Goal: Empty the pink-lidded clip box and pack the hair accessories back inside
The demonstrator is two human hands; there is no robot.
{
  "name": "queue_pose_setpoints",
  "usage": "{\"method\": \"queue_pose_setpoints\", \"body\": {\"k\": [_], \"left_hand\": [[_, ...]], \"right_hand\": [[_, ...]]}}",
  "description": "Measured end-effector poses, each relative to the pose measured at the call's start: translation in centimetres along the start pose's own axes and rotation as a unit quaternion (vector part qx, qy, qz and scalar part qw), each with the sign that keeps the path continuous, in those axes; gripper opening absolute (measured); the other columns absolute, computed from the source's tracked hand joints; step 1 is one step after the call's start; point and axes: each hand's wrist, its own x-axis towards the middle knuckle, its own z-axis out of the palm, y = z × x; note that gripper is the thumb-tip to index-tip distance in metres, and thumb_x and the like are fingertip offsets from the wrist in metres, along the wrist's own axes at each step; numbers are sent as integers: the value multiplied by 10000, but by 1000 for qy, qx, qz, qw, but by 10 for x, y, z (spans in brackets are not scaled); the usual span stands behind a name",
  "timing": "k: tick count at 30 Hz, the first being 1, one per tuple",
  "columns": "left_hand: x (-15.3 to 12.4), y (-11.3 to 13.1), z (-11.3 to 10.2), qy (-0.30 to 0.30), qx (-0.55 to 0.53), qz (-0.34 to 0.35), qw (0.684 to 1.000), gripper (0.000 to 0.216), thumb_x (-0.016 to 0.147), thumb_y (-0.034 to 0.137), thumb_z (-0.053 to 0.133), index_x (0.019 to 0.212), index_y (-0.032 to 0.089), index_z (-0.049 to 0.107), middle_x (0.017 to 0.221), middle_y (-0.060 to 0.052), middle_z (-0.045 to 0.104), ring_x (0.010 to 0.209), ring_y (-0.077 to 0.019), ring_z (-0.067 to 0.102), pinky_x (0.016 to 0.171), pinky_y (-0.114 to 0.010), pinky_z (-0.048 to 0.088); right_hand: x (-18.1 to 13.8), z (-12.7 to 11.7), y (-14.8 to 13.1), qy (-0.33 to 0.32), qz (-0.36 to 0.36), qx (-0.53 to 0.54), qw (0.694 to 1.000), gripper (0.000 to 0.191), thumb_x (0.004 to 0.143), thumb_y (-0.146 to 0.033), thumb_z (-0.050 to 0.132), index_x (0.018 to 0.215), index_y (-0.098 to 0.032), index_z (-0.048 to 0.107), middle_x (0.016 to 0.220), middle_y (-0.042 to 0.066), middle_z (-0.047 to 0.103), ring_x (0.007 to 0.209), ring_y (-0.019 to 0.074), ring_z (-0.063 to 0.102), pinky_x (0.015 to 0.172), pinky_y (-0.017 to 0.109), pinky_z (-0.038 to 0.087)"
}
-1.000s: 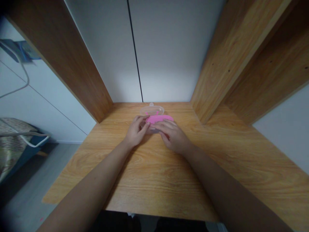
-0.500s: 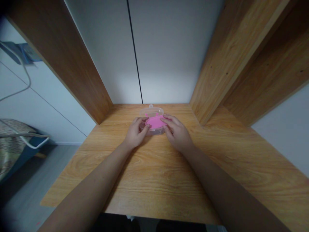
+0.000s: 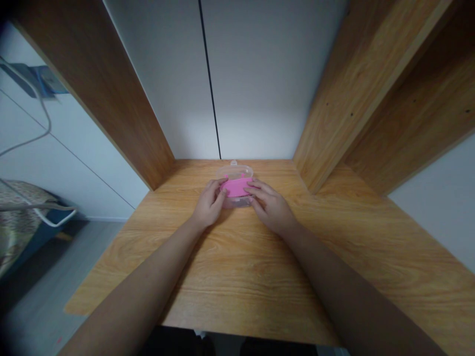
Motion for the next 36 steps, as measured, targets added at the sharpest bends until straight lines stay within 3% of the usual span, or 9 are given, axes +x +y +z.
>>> {"method": "queue_pose_setpoints", "body": {"k": [7,15,22,30,36], "left_hand": [[1,-1,0,2,8,0,1000,353,1000,235,405,1293,173,593,1220,-124,646,1192,-246,606,1080,-426,466],[1,-2,-1,-3,13,8,1000,371,969,160,394,1268,129,611,1186,-139,650,1148,-245,615,1066,-419,478],[1,-3,2,-1,16,-3,1000,331,1008,329,473,1259,174,622,1212,-126,652,1174,-252,616,1078,-434,475],[0,-1,2,-19,15,10,1000,412,960,384,585,1315,175,579,1273,-141,636,1204,-268,606,1075,-442,478],[-1,-2,3,-23,9,5,1000,462,995,403,517,1380,150,541,1321,-162,617,1249,-271,591,1115,-446,451]], "right_hand": [[1,-1,-3,7,-22,11,1000,311,949,-168,580,1190,-285,738,1264,65,719,1175,217,685,1058,439,559],[-1,-1,0,4,-30,28,999,334,942,-135,575,1181,-286,753,1177,28,769,1231,229,666,1110,468,533],[-2,-2,1,1,-26,27,999,379,919,-101,575,1177,-310,757,1183,-6,765,1229,229,668,1136,477,515],[-2,-3,4,-9,-21,10,1000,392,917,-101,580,1186,-326,755,1185,-25,759,1169,235,702,1098,459,551],[-1,-4,1,-15,-33,-14,999,401,914,-83,571,1176,-323,756,1165,-11,770,1163,223,706,1093,468,549]]}}
